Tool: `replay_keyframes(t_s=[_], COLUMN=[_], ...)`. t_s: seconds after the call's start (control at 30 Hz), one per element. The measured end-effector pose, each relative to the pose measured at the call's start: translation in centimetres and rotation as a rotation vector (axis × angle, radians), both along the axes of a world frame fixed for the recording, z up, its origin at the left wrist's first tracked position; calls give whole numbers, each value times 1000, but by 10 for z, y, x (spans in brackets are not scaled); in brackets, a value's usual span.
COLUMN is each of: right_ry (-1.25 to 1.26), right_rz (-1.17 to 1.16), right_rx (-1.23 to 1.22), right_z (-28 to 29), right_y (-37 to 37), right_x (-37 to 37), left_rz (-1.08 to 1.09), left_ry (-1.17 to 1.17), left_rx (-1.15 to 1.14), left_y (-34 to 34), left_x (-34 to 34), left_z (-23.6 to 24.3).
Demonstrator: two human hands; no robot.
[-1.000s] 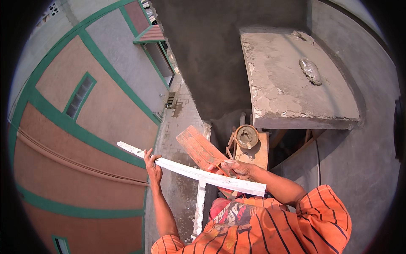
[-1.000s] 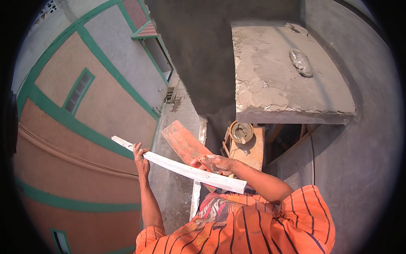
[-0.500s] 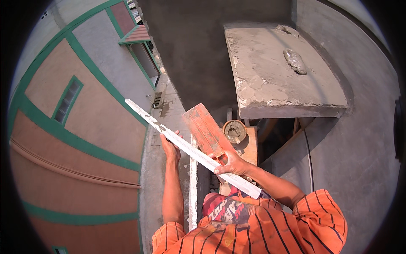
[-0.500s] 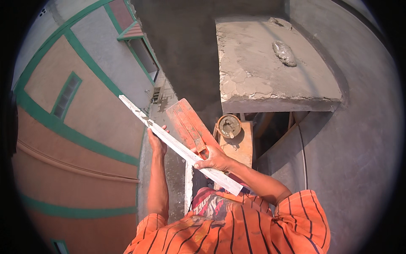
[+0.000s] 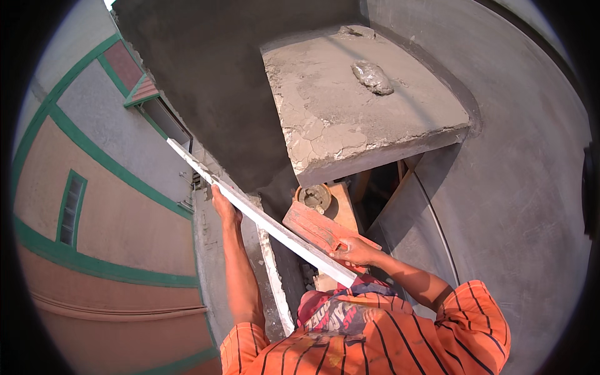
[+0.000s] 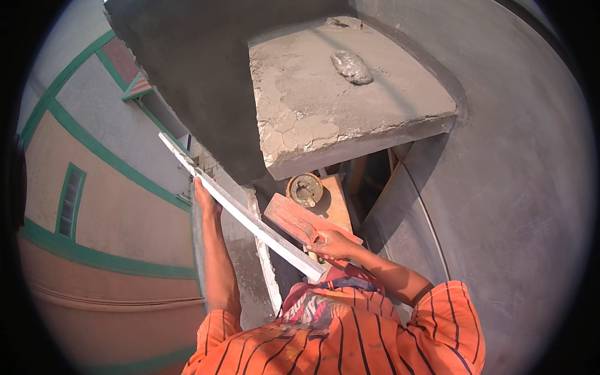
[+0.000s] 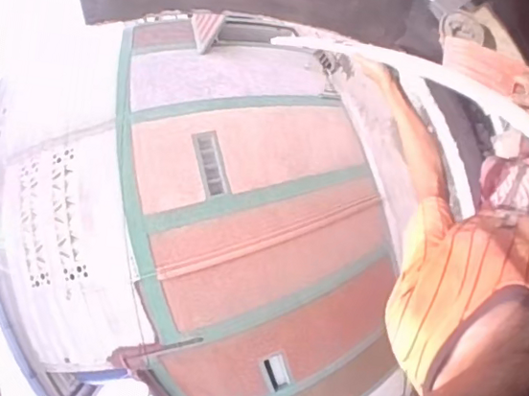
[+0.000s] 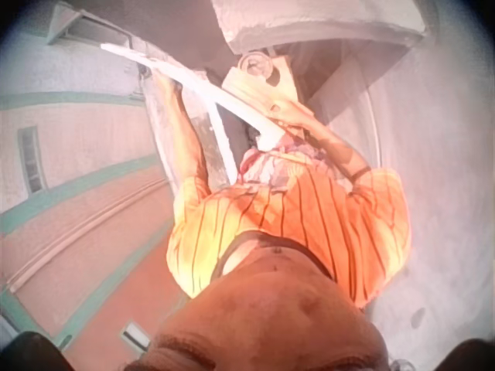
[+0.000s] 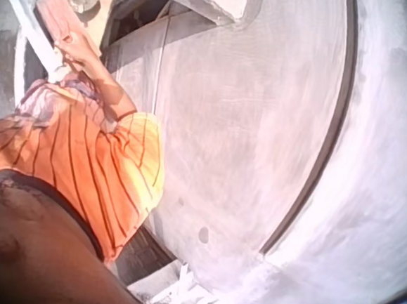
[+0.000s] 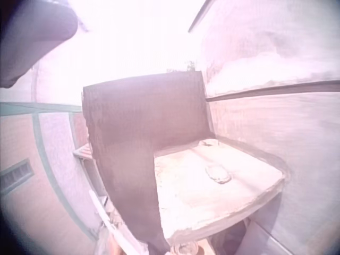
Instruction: The person smooths a freshly poured concrete surface using a long metal straightedge and a red trowel. They repeatedly drag the straightedge across the wet concrete to level it, then use the trowel to refine the surface and edges.
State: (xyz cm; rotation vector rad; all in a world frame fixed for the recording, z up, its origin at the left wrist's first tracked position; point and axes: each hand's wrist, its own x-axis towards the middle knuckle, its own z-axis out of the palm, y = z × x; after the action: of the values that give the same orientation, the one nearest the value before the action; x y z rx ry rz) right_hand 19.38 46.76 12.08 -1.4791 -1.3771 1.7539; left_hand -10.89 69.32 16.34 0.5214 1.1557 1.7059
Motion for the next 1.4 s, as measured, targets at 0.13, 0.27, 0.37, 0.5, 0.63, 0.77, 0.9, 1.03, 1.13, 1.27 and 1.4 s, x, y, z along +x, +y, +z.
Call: replay_keyframes(t_s=[0.13,0.27,0.37,0.5,0.63,0.77,0.9,1.03,1.13,1.27,1.4], right_ry=[-32,-94,-118,-83,-144,-235,-220,-194,-207,-223,-231], right_rz=[-155,-256,-324,-418,-426,-402,-465,-514,-533,-548,-565], right_rx=[-33,-73,-124,-138,-167,-165,-204,-227,-231,-264,-253], right_z=[-38,-52,-65,-89,-89,-87,-91,-96,-98,-96,-94], right_y=[-29,-45,-56,-58,-48,-41,-43,-55,-61,-63,-62], right_x=[39,67,86,107,125,139,139,133,126,118,111], left_rz=[-154,-231,-315,-419,-473,-547,-536,-534,-529,-549,-544], left_ry=[91,193,360,397,395,316,255,245,268,239,260], left_rx=[80,85,49,75,129,194,227,270,284,264,283], left_y=[34,68,81,87,98,115,140,158,157,162,161], left_x=[21,43,51,72,97,115,123,128,137,138,142], left_z=[30,62,77,86,85,80,68,62,74,74,83])
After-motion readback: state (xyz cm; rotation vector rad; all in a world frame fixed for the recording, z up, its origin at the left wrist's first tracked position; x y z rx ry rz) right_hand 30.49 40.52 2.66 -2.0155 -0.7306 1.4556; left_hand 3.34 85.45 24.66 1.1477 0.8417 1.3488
